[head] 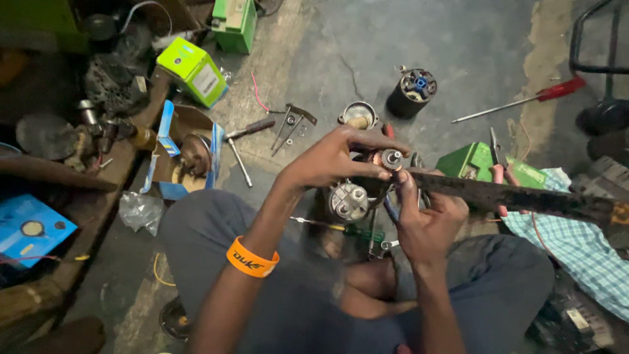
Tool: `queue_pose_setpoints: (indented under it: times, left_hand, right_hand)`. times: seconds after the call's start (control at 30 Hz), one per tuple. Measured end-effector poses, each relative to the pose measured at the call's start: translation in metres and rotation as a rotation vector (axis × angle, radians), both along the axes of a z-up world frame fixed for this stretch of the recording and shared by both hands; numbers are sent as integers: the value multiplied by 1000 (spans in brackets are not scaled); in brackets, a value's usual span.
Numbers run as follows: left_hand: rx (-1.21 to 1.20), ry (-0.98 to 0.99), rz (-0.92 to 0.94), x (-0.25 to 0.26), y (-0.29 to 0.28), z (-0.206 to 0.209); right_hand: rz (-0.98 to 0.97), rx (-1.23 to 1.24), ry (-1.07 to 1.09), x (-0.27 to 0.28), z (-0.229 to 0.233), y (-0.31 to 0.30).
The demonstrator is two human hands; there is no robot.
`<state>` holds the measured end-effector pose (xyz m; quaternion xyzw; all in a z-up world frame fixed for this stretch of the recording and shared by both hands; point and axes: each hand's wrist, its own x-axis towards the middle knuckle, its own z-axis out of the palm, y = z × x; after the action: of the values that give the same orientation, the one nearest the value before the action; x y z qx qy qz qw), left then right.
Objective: The person sits on the floor and uses a metal file to scrape the commutator of a small electric motor. They rotate the motor by hand and repeatedly file the copper segments. The person then picks up the motor housing and aligns it with the rotor.
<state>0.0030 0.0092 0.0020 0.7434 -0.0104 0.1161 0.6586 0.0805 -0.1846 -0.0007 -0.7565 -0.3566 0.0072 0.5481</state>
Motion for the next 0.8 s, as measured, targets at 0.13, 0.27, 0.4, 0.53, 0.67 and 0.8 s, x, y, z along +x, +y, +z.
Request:
queue_pose_setpoints:
  times: [0.13, 0.27, 0.4, 0.53, 0.67, 0.8]
  left_hand:
    - [15, 14, 40, 0, -3, 2]
    - [-42, 73, 24, 3, -5, 5]
    - [-36, 32, 26, 5, -4, 0]
    - [-41, 27, 17, 4, -6, 0]
    - [-1, 14, 29, 2, -9, 9]
    - [1, 71, 33, -3, -7, 6]
  right_hand:
    - [7, 82, 101, -1, -3, 0]
    - [36, 173, 153, 3, -3, -1]
    - [-4, 104, 133, 3, -4, -2]
    - [-10, -19, -91, 7, 1, -5]
    - [6, 138, 125, 2, 4, -5]
    - [41, 231, 358, -2, -4, -5]
